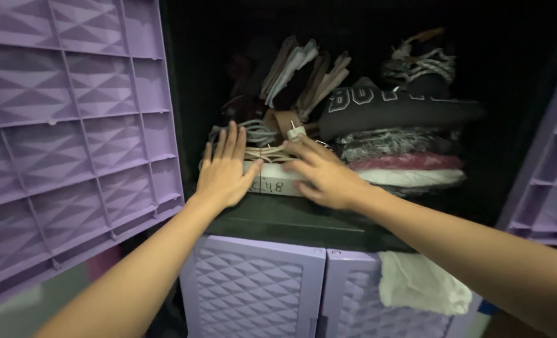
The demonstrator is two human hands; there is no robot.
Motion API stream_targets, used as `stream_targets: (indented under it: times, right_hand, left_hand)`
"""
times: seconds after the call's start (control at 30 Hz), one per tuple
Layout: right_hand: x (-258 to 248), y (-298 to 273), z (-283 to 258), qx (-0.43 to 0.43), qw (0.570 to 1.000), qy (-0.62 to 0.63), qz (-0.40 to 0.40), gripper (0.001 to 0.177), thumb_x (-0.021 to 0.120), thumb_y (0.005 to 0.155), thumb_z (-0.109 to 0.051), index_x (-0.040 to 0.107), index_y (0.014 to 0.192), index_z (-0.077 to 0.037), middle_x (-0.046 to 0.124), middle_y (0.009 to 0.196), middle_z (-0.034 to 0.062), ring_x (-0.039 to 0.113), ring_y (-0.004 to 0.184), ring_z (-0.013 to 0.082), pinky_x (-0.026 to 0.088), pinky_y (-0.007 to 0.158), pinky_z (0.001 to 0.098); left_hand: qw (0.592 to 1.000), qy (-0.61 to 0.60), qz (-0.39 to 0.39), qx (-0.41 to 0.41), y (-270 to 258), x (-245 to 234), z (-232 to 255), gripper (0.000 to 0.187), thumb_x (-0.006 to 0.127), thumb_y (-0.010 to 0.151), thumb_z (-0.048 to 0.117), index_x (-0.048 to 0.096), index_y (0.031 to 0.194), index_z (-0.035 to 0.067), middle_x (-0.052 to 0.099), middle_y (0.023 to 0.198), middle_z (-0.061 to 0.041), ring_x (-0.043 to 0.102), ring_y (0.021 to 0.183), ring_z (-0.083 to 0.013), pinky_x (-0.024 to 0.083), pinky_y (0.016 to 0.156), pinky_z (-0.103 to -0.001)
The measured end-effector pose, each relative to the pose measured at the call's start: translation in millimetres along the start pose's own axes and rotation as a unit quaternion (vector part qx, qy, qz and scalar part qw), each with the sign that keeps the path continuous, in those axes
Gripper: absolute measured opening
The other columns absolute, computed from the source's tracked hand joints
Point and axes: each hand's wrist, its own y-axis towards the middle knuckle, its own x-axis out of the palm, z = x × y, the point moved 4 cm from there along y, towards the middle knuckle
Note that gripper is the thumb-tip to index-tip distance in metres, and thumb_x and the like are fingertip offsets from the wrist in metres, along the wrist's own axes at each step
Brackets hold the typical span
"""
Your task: The person picks up various cables and power adapters from a wooden side table and places them into an open purple storage cabinet. The person handles each item individually, moving them from the table to the cabinet repeatedly.
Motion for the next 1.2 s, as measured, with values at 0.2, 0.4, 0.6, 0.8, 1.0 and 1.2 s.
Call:
stream_targets:
  times: [0.2,0.4,0.6,0.8,1.0,1.2]
  right_hand:
    - [-27,-43,-17,0.226,0.968,-0.071,0.085,0.074,0.065,0.09,-0.048,0.047,0.146,-0.005,0.031,0.158,0.0245,0.021,0.15,0.0457,0.022,0.119,0.0594]
    - [-40,-69,-72,0.29,0.948,-0.103,0.077,0.085,0.061,0.091,-0.055,0.036,0.154,-0.004,0.026,0.161,0.0255,0.015,0.151,0.0471,0.013,0.117,0.0673]
    - [-57,-101,-117,0.312,0.942,-0.108,0.053,0.087,0.061,0.092,-0.055,0.034,0.155,-0.003,0.026,0.162,0.0258,0.015,0.152,0.0466,0.012,0.117,0.0693]
    - [-74,-153,-154,0.365,0.923,-0.125,0.018,0.085,0.06,0.092,-0.055,0.035,0.155,-0.003,0.026,0.161,0.0257,0.015,0.152,0.0469,0.011,0.115,0.0711]
    - [-105,-219,-171,0.413,0.898,-0.152,0.004,0.083,0.058,0.093,-0.055,0.037,0.154,-0.002,0.028,0.16,0.028,0.018,0.15,0.0498,0.014,0.115,0.0706]
    - [-147,-297,-164,0.461,0.868,-0.185,-0.01,0.084,0.058,0.093,-0.056,0.036,0.153,-0.002,0.027,0.16,0.027,0.017,0.149,0.0483,0.013,0.114,0.0703]
  left_hand:
    - [0.998,-0.028,0.057,0.009,-40,-24,32,0.087,0.045,0.1,0.056,0.016,0.161,0.002,0.014,0.17,-0.016,0.012,0.157,-0.0332,0.008,0.124,-0.054]
    - [0.985,-0.043,0.118,0.117,-85,-43,91,0.085,0.055,0.097,0.052,0.026,0.16,0.004,0.023,0.168,-0.015,0.021,0.155,-0.0342,0.014,0.124,-0.056]
    - [0.985,-0.062,0.115,0.112,-117,-49,128,0.083,0.059,0.094,0.049,0.031,0.159,0.005,0.028,0.167,-0.017,0.024,0.154,-0.0362,0.016,0.122,-0.058]
    - [0.983,-0.1,0.092,0.12,-152,-42,172,0.083,0.058,0.094,0.049,0.032,0.158,0.003,0.029,0.165,-0.017,0.024,0.153,-0.036,0.014,0.122,-0.061]
    - [0.975,-0.15,0.068,0.15,-178,-33,235,0.08,0.057,0.095,0.048,0.034,0.156,0.003,0.032,0.163,-0.018,0.024,0.153,-0.0357,0.013,0.12,-0.062]
    - [0.958,-0.2,0.062,0.195,-190,-22,324,0.079,0.056,0.095,0.045,0.034,0.155,0.0,0.033,0.163,-0.019,0.025,0.153,-0.0356,0.013,0.121,-0.061]
